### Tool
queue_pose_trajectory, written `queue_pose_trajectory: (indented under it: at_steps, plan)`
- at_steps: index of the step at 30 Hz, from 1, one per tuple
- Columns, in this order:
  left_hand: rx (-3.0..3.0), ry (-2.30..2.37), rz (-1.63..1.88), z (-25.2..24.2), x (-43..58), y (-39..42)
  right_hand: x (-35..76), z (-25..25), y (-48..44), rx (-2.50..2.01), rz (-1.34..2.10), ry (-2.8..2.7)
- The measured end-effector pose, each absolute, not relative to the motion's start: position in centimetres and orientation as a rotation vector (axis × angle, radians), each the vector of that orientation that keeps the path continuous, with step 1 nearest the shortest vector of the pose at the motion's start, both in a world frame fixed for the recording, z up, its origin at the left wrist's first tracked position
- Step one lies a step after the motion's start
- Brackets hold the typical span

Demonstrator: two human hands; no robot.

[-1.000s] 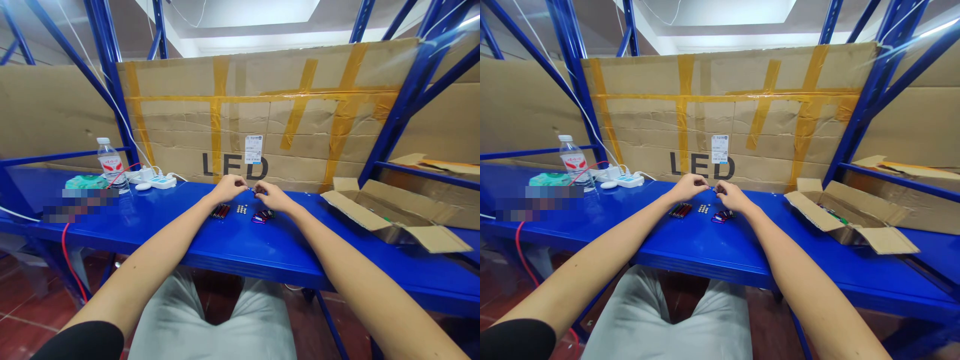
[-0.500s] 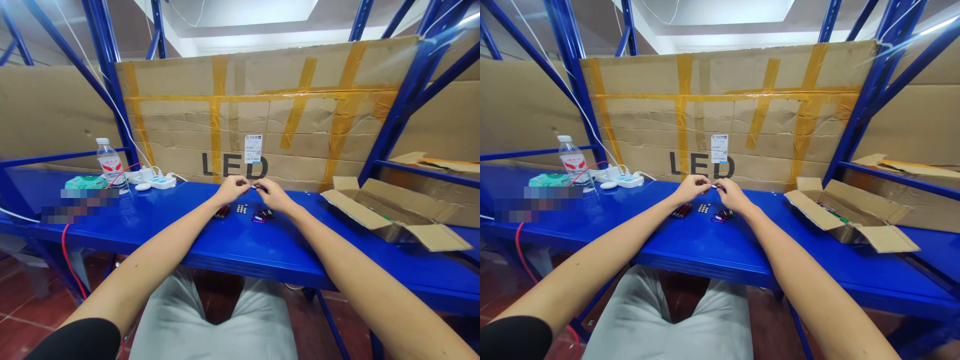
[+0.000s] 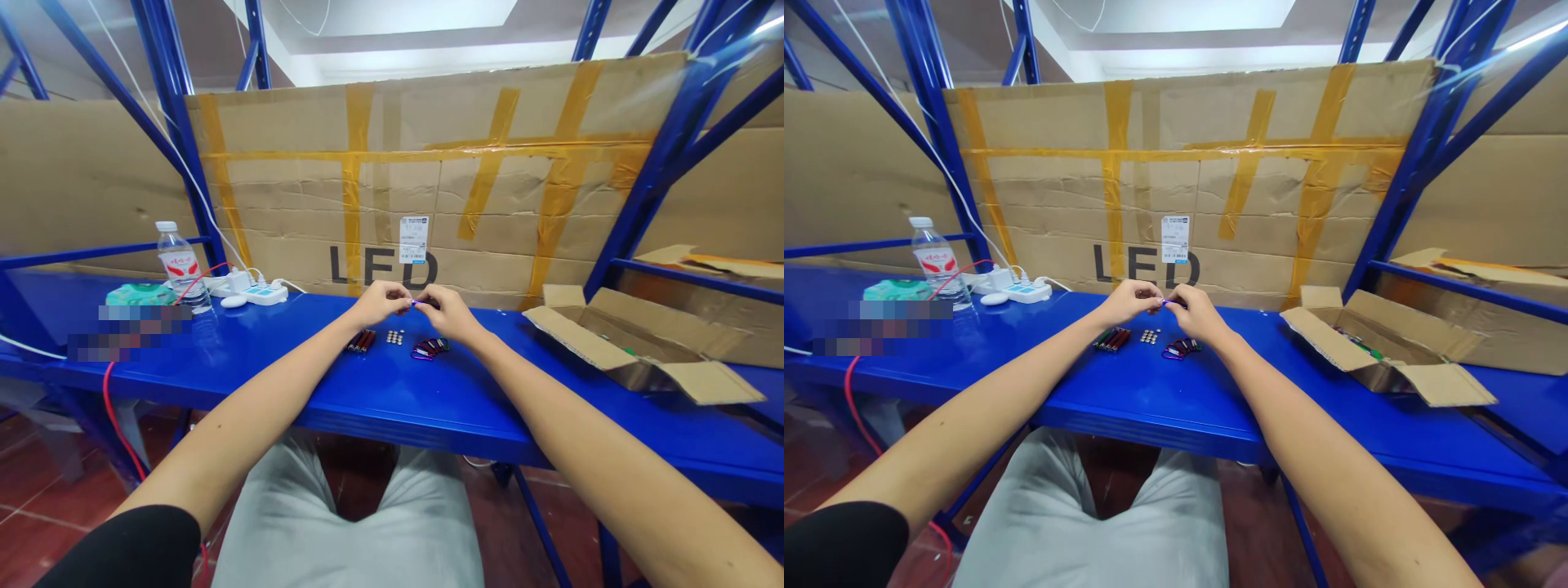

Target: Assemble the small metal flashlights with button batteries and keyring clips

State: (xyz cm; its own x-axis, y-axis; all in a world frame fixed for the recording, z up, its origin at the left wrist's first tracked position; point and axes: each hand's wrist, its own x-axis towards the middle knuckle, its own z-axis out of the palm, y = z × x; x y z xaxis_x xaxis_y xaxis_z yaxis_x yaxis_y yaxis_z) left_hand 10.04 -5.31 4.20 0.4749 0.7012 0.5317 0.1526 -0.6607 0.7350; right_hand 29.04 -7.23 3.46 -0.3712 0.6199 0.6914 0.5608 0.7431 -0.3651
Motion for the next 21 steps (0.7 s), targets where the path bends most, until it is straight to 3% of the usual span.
queue_pose_trajectory:
  at_steps: [9,21]
  plan:
    - [2.238,0.735,1.196,4.16,10.21,-5.81,29.03,3.54,-6.98,-0.934,0.333,-2.025]
    - [1.987,0.73,1.187,4.09,10.48,-5.54,29.16,3.57,-7.44,-0.781,-0.062,-2.064]
